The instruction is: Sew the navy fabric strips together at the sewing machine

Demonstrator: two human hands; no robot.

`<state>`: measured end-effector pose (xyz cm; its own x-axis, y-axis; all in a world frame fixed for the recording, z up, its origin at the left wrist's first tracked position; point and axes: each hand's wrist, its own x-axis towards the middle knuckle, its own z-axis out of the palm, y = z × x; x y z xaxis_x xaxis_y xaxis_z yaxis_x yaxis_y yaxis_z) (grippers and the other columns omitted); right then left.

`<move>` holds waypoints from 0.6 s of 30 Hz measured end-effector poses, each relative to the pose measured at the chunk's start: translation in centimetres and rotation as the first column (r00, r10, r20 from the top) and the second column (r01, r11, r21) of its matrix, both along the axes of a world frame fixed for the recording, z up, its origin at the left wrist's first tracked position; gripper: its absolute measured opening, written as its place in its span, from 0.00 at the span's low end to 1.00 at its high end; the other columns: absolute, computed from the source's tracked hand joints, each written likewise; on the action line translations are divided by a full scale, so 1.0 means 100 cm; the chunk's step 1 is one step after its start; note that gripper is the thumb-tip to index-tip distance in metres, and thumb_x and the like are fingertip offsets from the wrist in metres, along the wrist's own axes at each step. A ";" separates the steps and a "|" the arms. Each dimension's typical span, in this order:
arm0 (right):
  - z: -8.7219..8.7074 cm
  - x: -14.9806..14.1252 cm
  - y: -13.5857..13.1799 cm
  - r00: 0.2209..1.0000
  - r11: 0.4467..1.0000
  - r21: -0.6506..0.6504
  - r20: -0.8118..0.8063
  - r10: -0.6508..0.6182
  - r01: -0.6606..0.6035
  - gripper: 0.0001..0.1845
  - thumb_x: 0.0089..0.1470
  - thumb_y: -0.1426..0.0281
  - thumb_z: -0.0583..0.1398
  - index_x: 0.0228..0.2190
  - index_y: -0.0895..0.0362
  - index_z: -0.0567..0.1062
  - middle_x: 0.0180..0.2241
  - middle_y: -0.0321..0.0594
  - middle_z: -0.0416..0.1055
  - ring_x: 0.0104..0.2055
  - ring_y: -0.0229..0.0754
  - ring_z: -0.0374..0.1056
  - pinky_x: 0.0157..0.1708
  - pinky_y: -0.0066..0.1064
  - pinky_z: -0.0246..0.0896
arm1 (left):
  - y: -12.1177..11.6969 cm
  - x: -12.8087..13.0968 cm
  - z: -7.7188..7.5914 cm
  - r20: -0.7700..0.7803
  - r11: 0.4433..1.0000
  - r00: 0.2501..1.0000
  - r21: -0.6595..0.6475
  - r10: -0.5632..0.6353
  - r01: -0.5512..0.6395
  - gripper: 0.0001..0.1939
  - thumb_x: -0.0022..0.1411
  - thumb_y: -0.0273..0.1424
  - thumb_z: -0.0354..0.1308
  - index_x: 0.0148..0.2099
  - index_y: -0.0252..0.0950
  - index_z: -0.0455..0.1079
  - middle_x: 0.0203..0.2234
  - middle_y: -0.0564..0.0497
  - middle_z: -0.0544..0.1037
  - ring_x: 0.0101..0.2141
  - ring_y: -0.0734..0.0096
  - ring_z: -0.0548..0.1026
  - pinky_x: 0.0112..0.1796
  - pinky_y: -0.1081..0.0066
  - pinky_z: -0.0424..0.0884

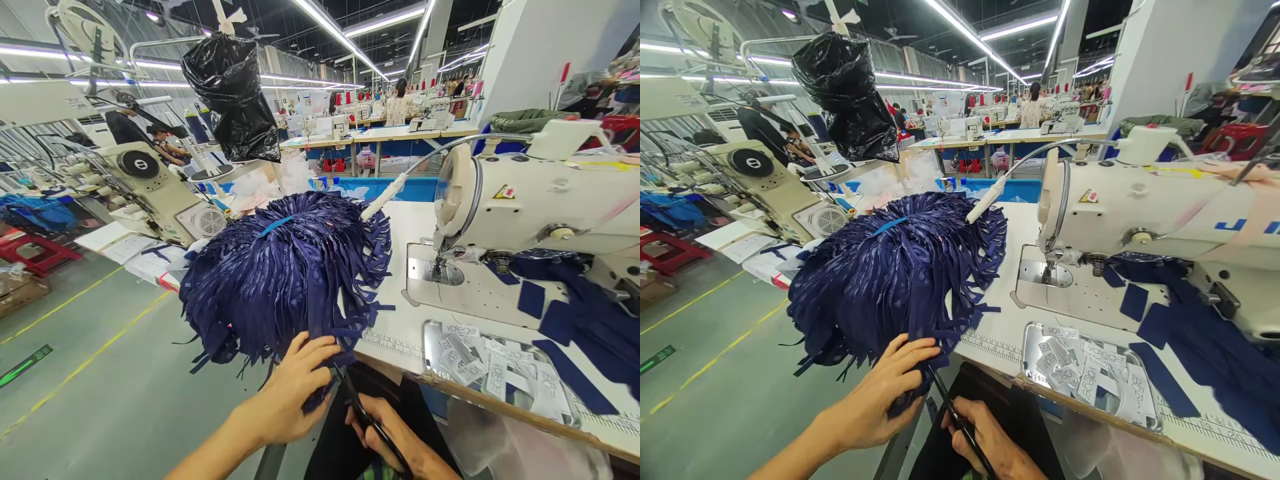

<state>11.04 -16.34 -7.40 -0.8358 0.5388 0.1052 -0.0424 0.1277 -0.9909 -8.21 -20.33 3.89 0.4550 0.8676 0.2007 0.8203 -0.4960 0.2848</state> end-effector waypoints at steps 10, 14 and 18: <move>-0.010 0.013 -0.004 0.995 0.990 -0.109 0.058 -0.086 0.092 0.30 0.54 0.44 0.45 0.40 0.57 0.66 0.32 0.41 0.63 0.31 0.38 0.61 0.32 0.29 0.59 | 0.006 -0.009 0.009 0.286 0.978 0.940 -0.148 0.184 -0.146 0.10 0.46 0.26 0.51 0.35 0.37 0.59 0.33 0.49 0.69 0.39 0.65 0.66 0.42 0.64 0.65; 0.007 0.003 0.014 0.996 0.999 0.022 -0.081 -0.021 0.023 0.35 0.49 0.39 0.43 0.30 0.59 0.66 0.21 0.33 0.56 0.22 0.34 0.53 0.22 0.26 0.50 | 0.021 0.000 0.009 0.235 0.921 0.914 -0.292 0.331 -0.259 0.22 0.48 0.24 0.52 0.49 0.38 0.60 0.34 0.50 0.71 0.40 0.65 0.67 0.42 0.63 0.66; -0.004 -0.010 0.023 0.992 0.996 0.006 -0.089 -0.093 0.094 0.37 0.45 0.37 0.45 0.26 0.59 0.66 0.17 0.31 0.54 0.18 0.31 0.51 0.17 0.24 0.45 | 0.042 0.013 -0.002 0.130 0.901 0.925 -0.309 0.357 -0.304 0.16 0.51 0.22 0.51 0.43 0.38 0.66 0.35 0.51 0.73 0.37 0.66 0.69 0.50 0.50 0.55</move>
